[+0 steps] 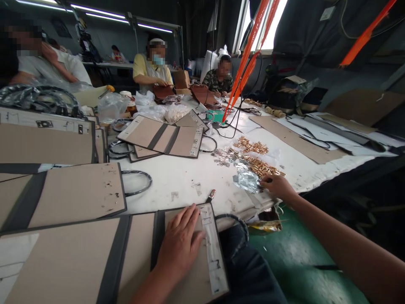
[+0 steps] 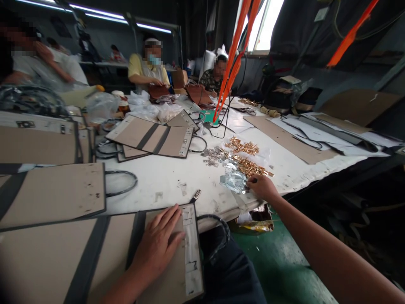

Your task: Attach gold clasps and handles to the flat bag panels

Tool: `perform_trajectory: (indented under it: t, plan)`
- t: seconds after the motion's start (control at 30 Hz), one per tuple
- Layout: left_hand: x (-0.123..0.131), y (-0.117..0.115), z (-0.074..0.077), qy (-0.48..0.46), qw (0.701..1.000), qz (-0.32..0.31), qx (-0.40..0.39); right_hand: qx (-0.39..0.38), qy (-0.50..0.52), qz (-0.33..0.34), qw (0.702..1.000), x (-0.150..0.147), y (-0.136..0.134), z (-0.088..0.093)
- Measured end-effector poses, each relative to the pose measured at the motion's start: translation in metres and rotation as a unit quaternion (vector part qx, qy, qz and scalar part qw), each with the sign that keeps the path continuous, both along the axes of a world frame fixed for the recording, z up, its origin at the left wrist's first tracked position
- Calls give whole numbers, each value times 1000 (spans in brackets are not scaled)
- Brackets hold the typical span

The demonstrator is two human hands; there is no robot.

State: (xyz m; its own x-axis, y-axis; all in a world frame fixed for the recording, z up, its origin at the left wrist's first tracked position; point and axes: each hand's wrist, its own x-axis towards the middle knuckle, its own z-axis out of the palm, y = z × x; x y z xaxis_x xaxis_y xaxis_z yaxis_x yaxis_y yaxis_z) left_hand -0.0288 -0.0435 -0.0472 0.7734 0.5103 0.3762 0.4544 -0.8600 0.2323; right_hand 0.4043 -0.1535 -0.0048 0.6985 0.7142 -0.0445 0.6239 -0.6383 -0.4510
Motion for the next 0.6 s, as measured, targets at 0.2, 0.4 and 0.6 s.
perform_trajectory:
  t: [0.2, 0.4, 0.6]
  plan:
    - [-1, -6, 5, 37, 998, 7, -58, -21, 112, 78, 990, -65, 3, 41]
    - [-1, -9, 14, 56, 993, 16, -99, -47, 240, 254, 936, -180, 44, 60]
    - [-3, -11, 17, 49, 991, 15, -127, -55, 206, 351, 912, -217, 80, 34]
